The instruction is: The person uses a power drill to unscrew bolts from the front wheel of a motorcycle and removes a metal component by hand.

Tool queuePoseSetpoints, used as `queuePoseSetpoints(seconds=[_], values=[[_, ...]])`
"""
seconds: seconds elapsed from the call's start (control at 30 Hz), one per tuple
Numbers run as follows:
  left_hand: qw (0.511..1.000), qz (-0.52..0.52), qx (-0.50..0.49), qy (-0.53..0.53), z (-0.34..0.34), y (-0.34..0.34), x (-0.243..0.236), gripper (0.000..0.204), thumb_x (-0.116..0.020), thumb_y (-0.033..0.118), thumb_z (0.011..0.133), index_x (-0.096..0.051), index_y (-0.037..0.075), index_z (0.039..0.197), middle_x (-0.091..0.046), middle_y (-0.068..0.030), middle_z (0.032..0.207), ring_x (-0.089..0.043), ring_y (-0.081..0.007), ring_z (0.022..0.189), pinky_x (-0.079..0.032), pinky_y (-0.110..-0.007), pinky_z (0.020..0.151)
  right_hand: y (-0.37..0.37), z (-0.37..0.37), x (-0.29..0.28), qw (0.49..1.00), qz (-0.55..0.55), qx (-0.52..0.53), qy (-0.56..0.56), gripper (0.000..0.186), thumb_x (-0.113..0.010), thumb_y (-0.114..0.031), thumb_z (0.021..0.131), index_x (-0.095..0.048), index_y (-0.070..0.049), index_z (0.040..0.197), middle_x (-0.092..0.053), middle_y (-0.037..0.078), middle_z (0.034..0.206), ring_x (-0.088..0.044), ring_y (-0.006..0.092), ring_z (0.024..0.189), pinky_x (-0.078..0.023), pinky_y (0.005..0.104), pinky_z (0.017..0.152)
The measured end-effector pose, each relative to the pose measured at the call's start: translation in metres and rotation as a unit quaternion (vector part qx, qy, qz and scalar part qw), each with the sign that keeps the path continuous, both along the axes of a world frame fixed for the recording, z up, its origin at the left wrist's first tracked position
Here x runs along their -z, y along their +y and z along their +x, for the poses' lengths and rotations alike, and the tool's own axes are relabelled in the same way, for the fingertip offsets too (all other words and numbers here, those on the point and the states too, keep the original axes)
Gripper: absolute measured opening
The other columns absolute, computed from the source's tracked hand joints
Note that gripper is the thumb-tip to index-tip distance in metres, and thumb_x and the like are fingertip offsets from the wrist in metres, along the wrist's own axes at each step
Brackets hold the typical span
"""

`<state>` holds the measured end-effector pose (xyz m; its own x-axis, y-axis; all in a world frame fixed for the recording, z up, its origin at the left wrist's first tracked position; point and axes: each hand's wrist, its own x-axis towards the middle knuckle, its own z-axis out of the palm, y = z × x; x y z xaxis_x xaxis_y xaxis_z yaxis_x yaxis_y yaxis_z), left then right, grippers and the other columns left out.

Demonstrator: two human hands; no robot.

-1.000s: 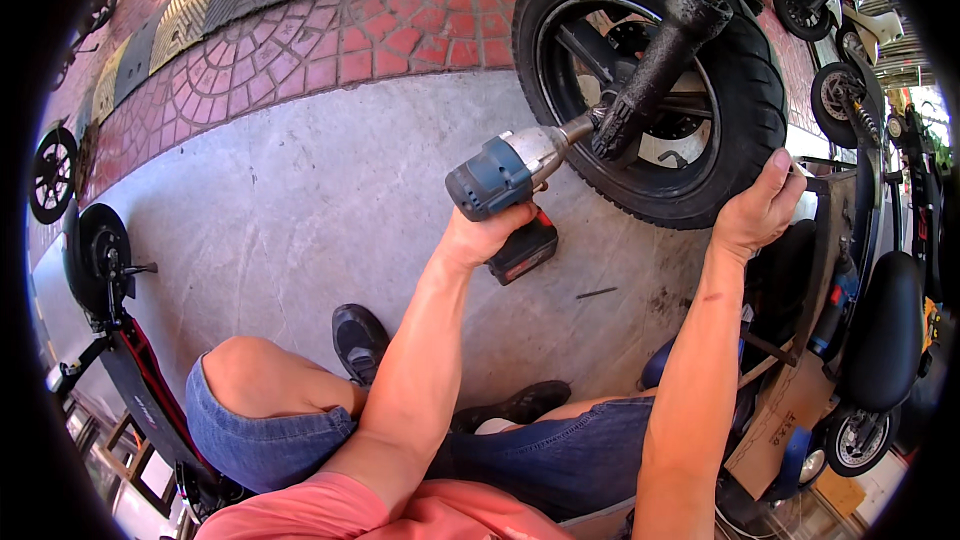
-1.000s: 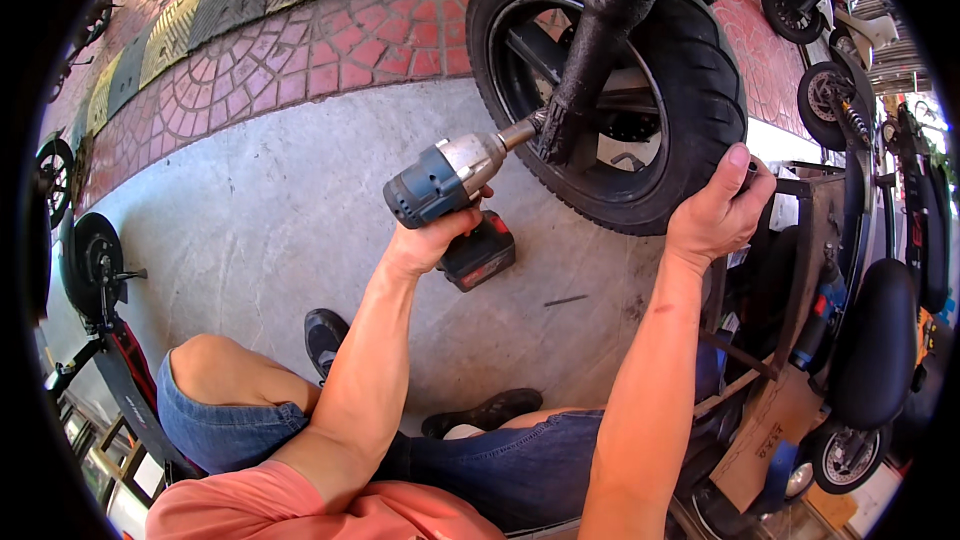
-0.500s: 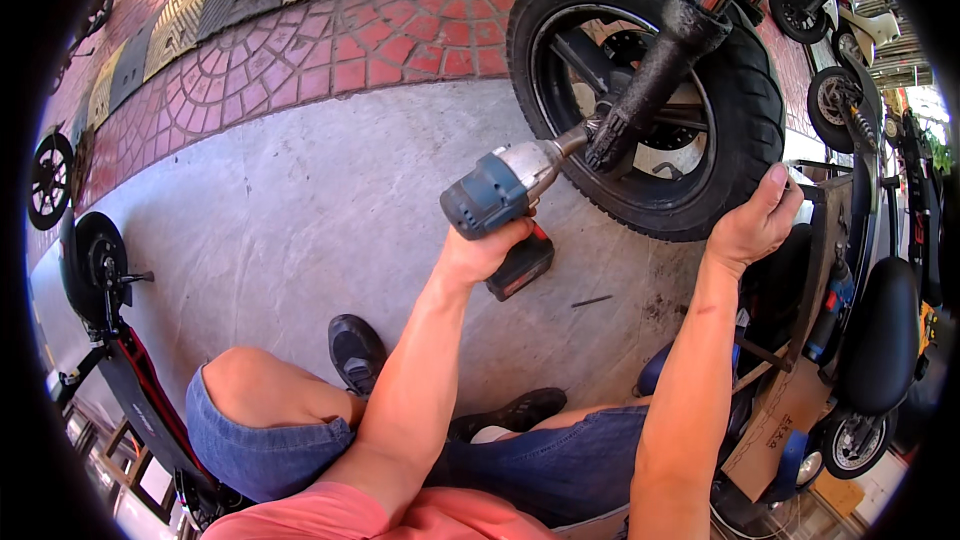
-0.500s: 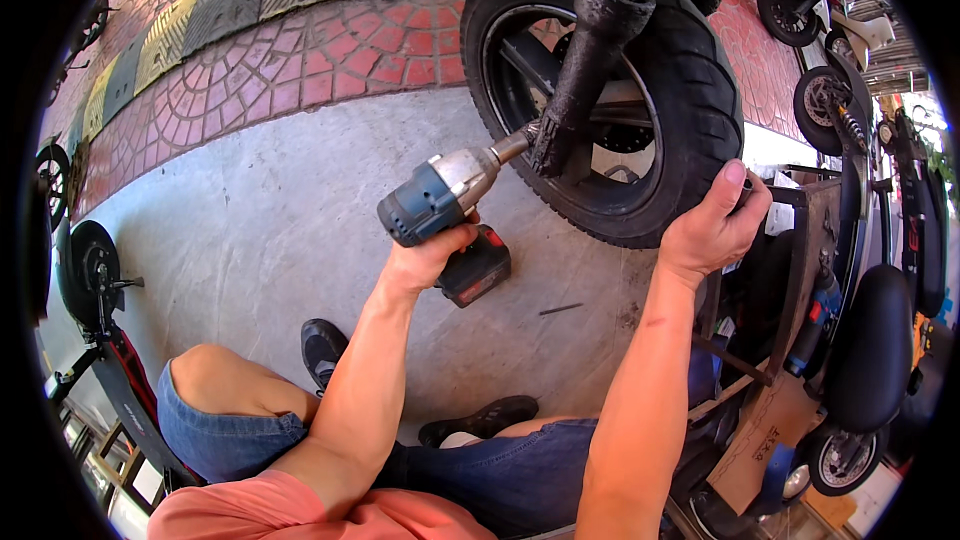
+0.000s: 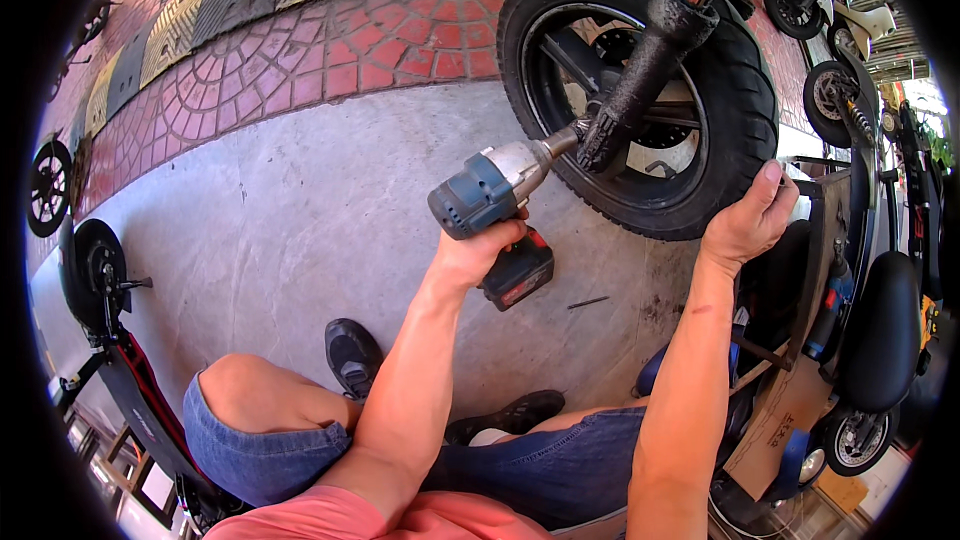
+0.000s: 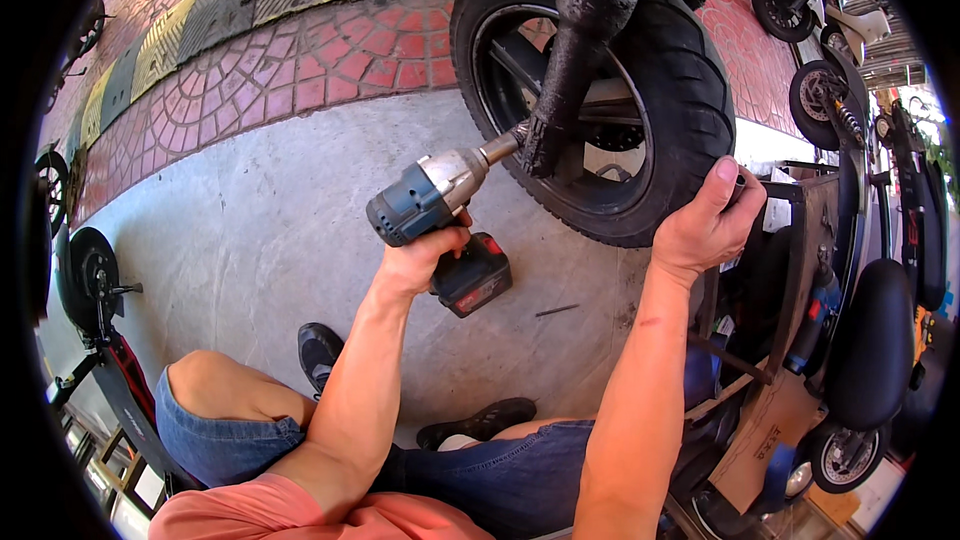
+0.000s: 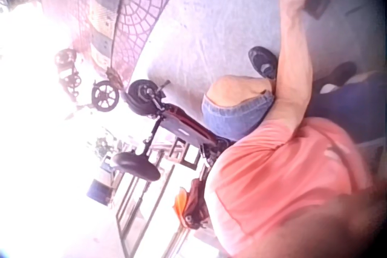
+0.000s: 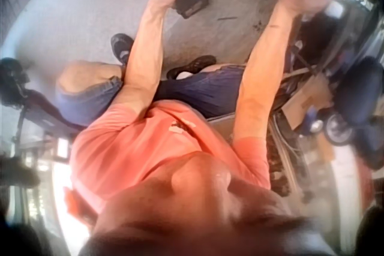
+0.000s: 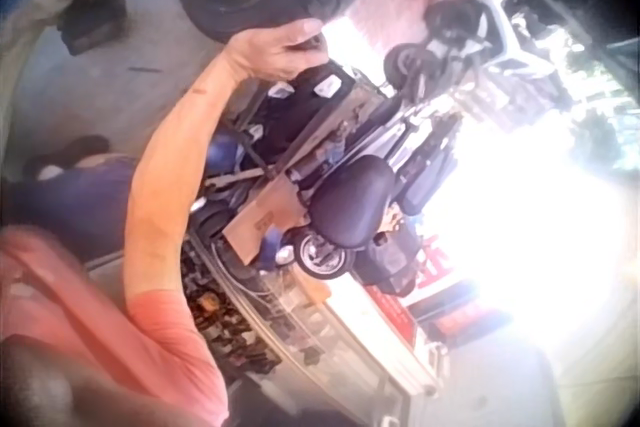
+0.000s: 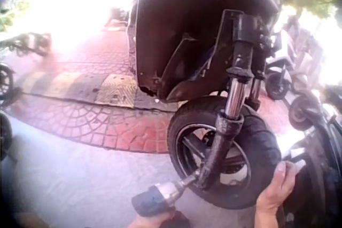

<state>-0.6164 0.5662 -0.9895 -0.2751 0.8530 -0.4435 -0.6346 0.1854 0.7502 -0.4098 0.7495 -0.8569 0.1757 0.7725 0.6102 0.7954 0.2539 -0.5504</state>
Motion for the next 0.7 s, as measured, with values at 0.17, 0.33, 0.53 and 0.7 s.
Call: queuePoseSetpoints(seconds=[0.17,0.33,0.53,0.7], values=[[1.0,0.002,0.005,-0.02,-0.001,0.0,0.002,0.026,-0.07,-0.007,0.079,-0.07,0.005,0.102,-0.07,-0.0029,0.093,-0.065,-0.013,0.079,-0.053,-0.031,0.068,-0.002,-0.003,-0.003,1.0,-0.001,0.003,0.003,0.06,-0.059,-0.058,0.101,-0.068,0.001,0.108,-0.07,0.016,0.092,-0.065,0.0302,0.085,-0.05,0.0412,0.081],[0.999,0.012,0.0,-0.04,0.002,0.001,-0.002,0.025,-0.069,-0.008,0.079,-0.069,0.005,0.1,-0.07,-0.0027,0.091,-0.061,-0.0127,0.071,-0.05,-0.031,0.062,-0.001,-0.002,-0.001,1.0,0.003,0.002,0.007,0.06,-0.059,-0.058,0.101,-0.067,0.0,0.108,-0.07,0.015,0.09,-0.066,0.0296,0.084,-0.051,0.0409,0.08],[0.998,0.008,-0.006,-0.065,0.003,-0.001,-0.002,0.027,-0.068,-0.009,0.078,-0.069,0.004,0.102,-0.07,-0.0034,0.092,-0.061,-0.0126,0.071,-0.049,-0.03,0.062,-0.005,-0.006,-0.003,1.0,-0.016,0.018,0.013,0.06,-0.06,-0.06,0.1,-0.067,-0.001,0.108,-0.071,0.014,0.091,-0.066,0.0297,0.086,-0.051,0.041,0.08],[0.999,0.026,-0.02,-0.039,0.002,0.004,-0.012,0.029,-0.068,-0.008,0.078,-0.07,0.004,0.105,-0.07,-0.0037,0.093,-0.062,-0.0126,0.076,-0.051,-0.03,0.065,-0.003,-0.006,-0.003,1.0,-0.01,0.022,0.002,0.06,-0.059,-0.06,0.1,-0.068,-0.001,0.108,-0.071,0.015,0.093,-0.066,0.0324,0.088,-0.05,0.0424,0.082]])
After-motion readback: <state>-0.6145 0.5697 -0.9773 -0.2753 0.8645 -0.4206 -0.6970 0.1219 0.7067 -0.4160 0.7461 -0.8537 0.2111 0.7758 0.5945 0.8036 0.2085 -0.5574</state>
